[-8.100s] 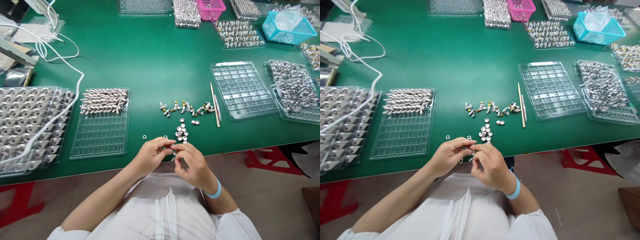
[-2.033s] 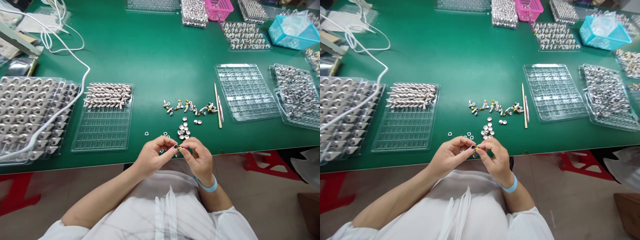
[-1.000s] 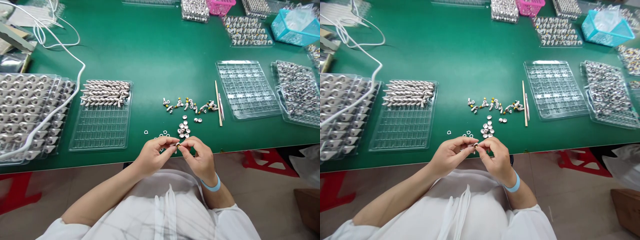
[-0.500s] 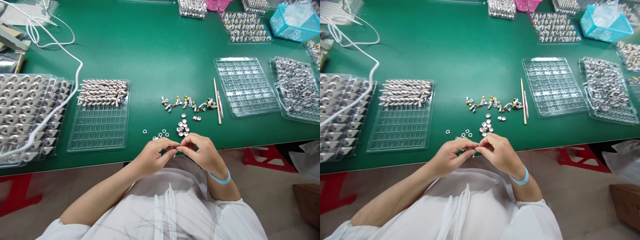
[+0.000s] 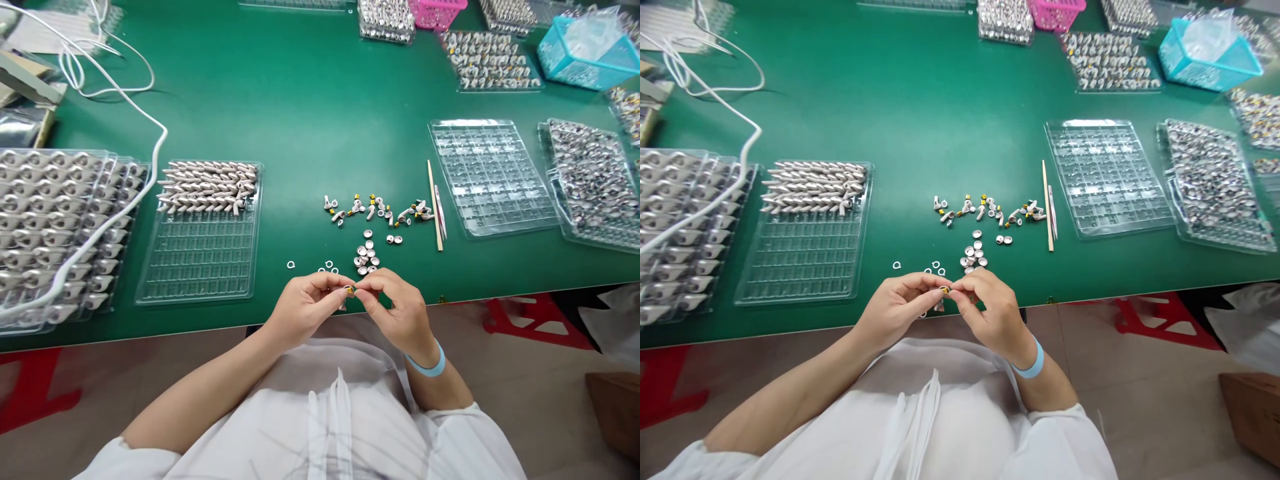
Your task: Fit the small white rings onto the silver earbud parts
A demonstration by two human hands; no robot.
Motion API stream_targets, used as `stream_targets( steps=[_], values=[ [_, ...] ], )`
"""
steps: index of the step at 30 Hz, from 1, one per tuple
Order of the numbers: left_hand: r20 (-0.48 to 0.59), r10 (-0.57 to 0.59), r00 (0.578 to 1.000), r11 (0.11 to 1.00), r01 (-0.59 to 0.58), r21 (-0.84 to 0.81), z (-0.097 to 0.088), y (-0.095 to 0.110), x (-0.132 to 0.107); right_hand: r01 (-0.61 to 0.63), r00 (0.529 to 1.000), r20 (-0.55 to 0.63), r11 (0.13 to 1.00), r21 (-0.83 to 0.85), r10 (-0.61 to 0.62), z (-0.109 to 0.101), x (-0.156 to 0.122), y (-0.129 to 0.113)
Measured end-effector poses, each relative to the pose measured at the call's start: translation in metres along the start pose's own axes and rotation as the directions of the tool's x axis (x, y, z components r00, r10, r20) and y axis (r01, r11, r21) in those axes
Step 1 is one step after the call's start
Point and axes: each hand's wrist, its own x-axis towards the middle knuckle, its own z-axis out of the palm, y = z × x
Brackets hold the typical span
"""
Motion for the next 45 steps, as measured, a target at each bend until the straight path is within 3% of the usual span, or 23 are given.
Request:
stream_targets(
  steps=[7, 17, 23, 31, 40, 45],
  values=[
    [-0.099, 0.156, 0.983, 0.980, -0.141, 0.144, 0.005, -0.009, -0.003, -0.139, 0.986, -0.082, 0.987, 0.082, 0.145, 0.012, -0.002, -0.002],
    [-0.109, 0.370, 0.923, 0.890, -0.318, 0.325, 0.008, -0.010, -0.004, -0.116, 0.988, -0.100, 0.993, 0.007, 0.116, 0.014, 0.000, -0.008],
    [-0.154, 0.396, 0.905, 0.880, -0.326, 0.345, 0.009, -0.013, -0.003, -0.009, 0.991, -0.133, 0.996, -0.093, -0.003, 0.021, 0.000, -0.006],
    [-0.149, 0.440, 0.886, 0.861, -0.368, 0.352, 0.008, -0.013, -0.004, -0.110, 0.990, -0.085, 0.992, 0.058, 0.115, 0.022, 0.002, -0.007],
    [-0.179, 0.317, 0.931, 0.929, -0.267, 0.255, 0.006, -0.015, -0.004, -0.107, 0.990, -0.079, 0.990, 0.093, 0.115, 0.029, 0.004, -0.001],
    [-0.166, 0.026, 0.986, 0.999, -0.030, -0.020, 0.005, -0.013, 0.001, -0.065, 0.994, -0.083, 0.997, 0.032, 0.068, 0.028, 0.007, 0.001]
  ],
)
